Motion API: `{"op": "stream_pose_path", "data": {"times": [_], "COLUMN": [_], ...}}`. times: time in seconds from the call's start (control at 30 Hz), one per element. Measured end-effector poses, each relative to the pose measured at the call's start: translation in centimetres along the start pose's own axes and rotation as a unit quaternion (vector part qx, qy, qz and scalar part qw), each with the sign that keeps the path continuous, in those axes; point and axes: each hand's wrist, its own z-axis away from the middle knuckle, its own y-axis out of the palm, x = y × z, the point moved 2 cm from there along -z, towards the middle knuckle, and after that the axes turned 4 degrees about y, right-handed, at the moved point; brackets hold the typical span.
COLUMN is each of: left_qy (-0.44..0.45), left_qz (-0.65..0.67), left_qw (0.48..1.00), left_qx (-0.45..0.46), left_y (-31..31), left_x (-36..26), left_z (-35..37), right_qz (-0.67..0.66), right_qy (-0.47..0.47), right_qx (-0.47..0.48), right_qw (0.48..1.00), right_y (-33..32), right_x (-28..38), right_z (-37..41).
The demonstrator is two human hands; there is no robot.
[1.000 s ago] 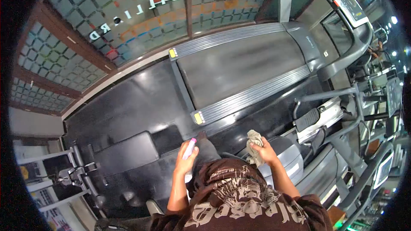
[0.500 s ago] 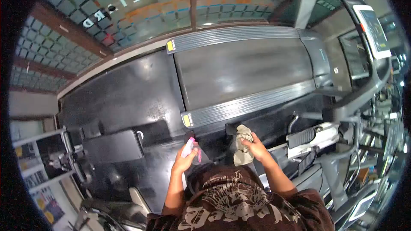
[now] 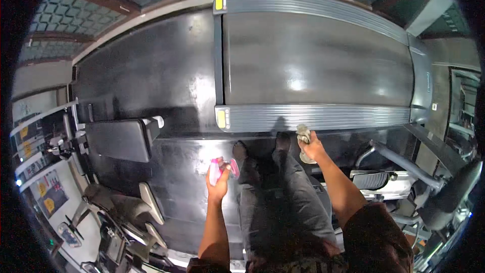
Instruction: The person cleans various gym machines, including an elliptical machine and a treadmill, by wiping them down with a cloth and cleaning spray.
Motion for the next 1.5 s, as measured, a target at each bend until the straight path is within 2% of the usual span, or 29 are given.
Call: {"op": "stream_pose_path", "data": {"times": [0.07, 0.13, 0.17, 0.23, 0.27, 0.3, 0.33, 0.4, 0.47, 0.53, 0.63, 0.73, 0.77, 0.87, 1.0, 1.07, 1.17, 1.27, 1.3, 1.4, 1.43, 1.47, 1.5], "left_qy": [0.053, 0.036, 0.044, 0.069, 0.073, 0.124, 0.102, 0.065, 0.093, 0.085, 0.094, 0.113, 0.125, 0.128, 0.153, 0.157, 0.354, 0.325, 0.241, 0.201, 0.178, 0.198, 0.219], "left_qz": [-0.017, -0.049, -0.036, -0.017, -0.01, -0.022, -0.087, -0.129, -0.076, -0.057, -0.077, -0.057, -0.086, -0.093, -0.067, -0.077, -0.134, -0.194, -0.059, -0.063, -0.062, -0.072, -0.081], "left_qw": [0.998, 0.997, 0.997, 0.996, 0.995, 0.991, 0.99, 0.988, 0.99, 0.992, 0.991, 0.99, 0.987, 0.985, 0.984, 0.982, 0.926, 0.925, 0.968, 0.977, 0.981, 0.977, 0.972], "left_qx": [-0.02, -0.036, -0.048, -0.053, -0.065, -0.055, -0.054, -0.056, -0.068, -0.069, -0.052, -0.063, -0.06, -0.065, -0.063, -0.066, -0.005, -0.042, -0.035, -0.022, -0.034, -0.029, -0.026], "left_y": [0.5, 1.5, 1.4, 1.7, 1.8, 1.6, 1.4, 1.7, 2.4, 2.6, 2.4, 2.5, 2.3, 2.8, 3.0, 3.3, 4.0, 4.4, 5.2, 5.6, 5.5, 5.3, 5.1], "left_x": [3.5, 4.2, 6.7, 8.3, 9.4, 10.8, 11.2, 11.8, 12.7, 14.5, 16.3, 17.6, 18.2, 18.0, 17.9, 17.9, 19.4, 20.5, 20.0, 20.1, 20.3, 20.4, 20.5], "left_z": [-4.2, -8.1, -10.3, -13.9, -15.7, -17.5, -18.8, -21.0, -22.5, -24.1, -25.5, -26.3, -26.7, -26.9, -27.5, -27.6, -28.7, -29.5, -29.0, -29.0, -28.9, -28.9, -29.0], "right_qz": [0.033, 0.063, 0.085, 0.047, 0.019, -0.01, -0.027, -0.057, 0.018, 0.148, 0.291, 0.299, 0.298, 0.317, 0.269, 0.209, 0.198, 0.247, 0.269, 0.321, 0.304, 0.325, 0.325], "right_qy": [-0.037, -0.072, -0.068, -0.124, -0.194, -0.262, -0.288, -0.355, -0.34, -0.291, -0.331, -0.351, -0.367, -0.385, -0.308, -0.381, -0.416, -0.427, -0.423, -0.45, -0.426, -0.398, -0.407], "right_qx": [0.031, 0.046, 0.057, 0.067, 0.044, 0.02, 0.01, -0.038, -0.064, -0.074, -0.2, -0.196, -0.192, -0.142, -0.073, -0.1, -0.108, -0.104, -0.096, -0.118, -0.087, -0.067, -0.101], "right_qw": [0.998, 0.994, 0.992, 0.989, 0.98, 0.965, 0.957, 0.932, 0.938, 0.942, 0.875, 0.866, 0.86, 0.855, 0.91, 0.895, 0.881, 0.864, 0.86, 0.825, 0.848, 0.855, 0.848], "right_y": [2.8, 5.7, 6.1, 8.3, 9.7, 11.2, 12.6, 15.0, 17.7, 20.3, 23.7, 24.7, 24.6, 23.9, 23.1, 23.4, 25.2, 28.0, 28.4, 27.9, 26.3, 24.6, 23.4], "right_x": [-0.6, -0.3, 1.9, 4.1, 5.1, 6.2, 7.5, 10.6, 12.2, 13.0, 12.0, 10.0, 9.0, 5.7, 6.6, 8.7, 14.6, 18.6, 18.7, 15.3, 13.5, 11.4, 8.1], "right_z": [-2.9, -5.4, -5.3, -7.3, -8.5, -9.7, -10.8, -12.6, -14.9, -16.7, -17.4, -18.0, -17.9, -17.7, -16.3, -16.4, -16.2, -17.4, -17.8, -19.2, -18.9, -18.9, -19.8]}}
